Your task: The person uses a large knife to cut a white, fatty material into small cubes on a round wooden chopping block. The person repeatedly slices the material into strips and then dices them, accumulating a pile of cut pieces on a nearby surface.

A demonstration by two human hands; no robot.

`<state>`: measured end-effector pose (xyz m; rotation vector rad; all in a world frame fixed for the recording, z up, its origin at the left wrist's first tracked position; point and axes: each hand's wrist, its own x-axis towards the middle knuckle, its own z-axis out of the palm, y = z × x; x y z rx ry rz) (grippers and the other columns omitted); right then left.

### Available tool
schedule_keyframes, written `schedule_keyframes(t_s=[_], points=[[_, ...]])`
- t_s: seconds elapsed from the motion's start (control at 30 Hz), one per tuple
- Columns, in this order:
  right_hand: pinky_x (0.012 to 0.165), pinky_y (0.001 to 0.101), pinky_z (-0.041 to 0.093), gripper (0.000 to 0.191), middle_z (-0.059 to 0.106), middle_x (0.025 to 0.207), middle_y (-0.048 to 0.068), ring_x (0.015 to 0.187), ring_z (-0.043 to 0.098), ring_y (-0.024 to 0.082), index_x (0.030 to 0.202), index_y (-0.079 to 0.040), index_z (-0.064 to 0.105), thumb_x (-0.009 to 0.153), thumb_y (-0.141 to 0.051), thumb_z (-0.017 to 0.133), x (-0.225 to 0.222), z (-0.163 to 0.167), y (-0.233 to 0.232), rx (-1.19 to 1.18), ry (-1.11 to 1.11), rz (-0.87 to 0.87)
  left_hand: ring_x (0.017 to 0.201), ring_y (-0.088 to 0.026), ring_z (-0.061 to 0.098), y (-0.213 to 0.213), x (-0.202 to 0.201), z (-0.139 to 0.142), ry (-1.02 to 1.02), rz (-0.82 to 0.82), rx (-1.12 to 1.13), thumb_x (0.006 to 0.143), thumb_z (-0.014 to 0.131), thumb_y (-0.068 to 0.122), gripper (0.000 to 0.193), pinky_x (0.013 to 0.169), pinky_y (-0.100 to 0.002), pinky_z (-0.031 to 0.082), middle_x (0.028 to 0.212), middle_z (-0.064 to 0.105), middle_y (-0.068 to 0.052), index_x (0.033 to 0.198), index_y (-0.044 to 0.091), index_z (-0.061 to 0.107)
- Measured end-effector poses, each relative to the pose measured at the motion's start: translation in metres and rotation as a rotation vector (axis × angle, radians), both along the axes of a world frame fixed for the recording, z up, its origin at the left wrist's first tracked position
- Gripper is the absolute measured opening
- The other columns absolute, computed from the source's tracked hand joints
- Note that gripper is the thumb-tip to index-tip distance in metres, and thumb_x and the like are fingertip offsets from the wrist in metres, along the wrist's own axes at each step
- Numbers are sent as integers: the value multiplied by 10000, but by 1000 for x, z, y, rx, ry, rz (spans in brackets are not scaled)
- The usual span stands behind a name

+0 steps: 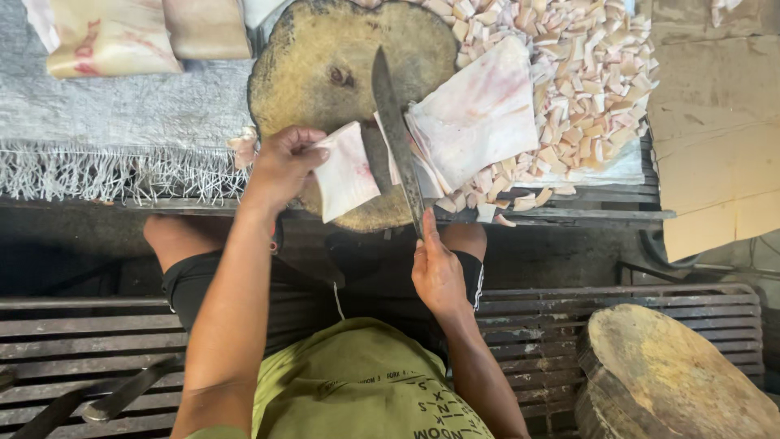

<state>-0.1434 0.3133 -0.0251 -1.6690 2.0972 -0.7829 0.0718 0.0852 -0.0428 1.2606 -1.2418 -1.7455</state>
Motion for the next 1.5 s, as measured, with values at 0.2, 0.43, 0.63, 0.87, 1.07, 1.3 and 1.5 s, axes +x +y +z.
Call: schedule_keyframes(t_s=[0.2, 0.43, 0.63, 0.87, 1.07, 1.3, 1.5], points=[[678, 439, 601, 661, 693, 901, 255, 729, 731, 388, 1599, -96, 353, 983, -25, 583, 13, 5, 12, -44, -61, -35, 942, -360, 723, 19, -23, 6, -484, 43, -609, 863, 763, 118, 255, 863, -424, 565, 1024, 740, -209, 1098, 17, 752], [646, 500, 581, 727, 742, 1013, 224, 761, 712, 429, 1569, -86, 364, 887, -15, 604, 26, 0, 9, 48, 130, 121, 965, -432, 688, 19, -9, 18, -634, 21, -758, 854, 723, 71, 236, 890, -474, 540, 1057, 699, -249, 1078, 0, 748], [618, 434, 630, 655, 736, 958, 159, 714, 739, 308, 1598, -89, 318, 1006, -69, 597, 6, 33, 24, -147, -9, 65, 922, -411, 698, 14, -6, 7, -594, 7, -685, 837, 731, 56, 228, 847, -474, 545, 974, 715, -247, 1056, -5, 738], [587, 492, 555, 689, 726, 911, 172, 648, 646, 330, 1611, -106, 267, 990, -56, 562, 15, 42, 23, -215, -40, -15, 909, -414, 705, 11, -2, -7, -556, 24, -726, 834, 710, 51, 215, 822, -478, 557, 960, 724, -246, 1040, -5, 733], [659, 513, 556, 686, 702, 903, 280, 766, 678, 469, 1586, -87, 334, 948, -39, 580, 10, 22, 11, 92, 25, 104, 978, -433, 688, 13, -8, -2, -602, 16, -783, 861, 662, 52, 243, 881, -477, 551, 1038, 712, -258, 1085, 15, 747], [598, 336, 568, 683, 697, 726, 120, 593, 675, 192, 1628, -130, 265, 1001, -44, 521, -6, 16, 27, 74, -255, -166, 1108, -401, 654, -3, -27, 9, -654, -382, -622, 807, 693, 80, 302, 946, -462, 502, 1138, 706, -217, 1106, 41, 707], [526, 248, 511, 663, 624, 752, 21, 587, 568, 73, 1636, -118, 270, 1015, -6, 471, -25, 10, 34, -47, -382, -228, 1508, -279, 338, -26, -75, 37, -618, -834, -820, 734, 748, -2, 551, 1208, -530, 176, 1563, 585, 57, 1203, 284, 801]])
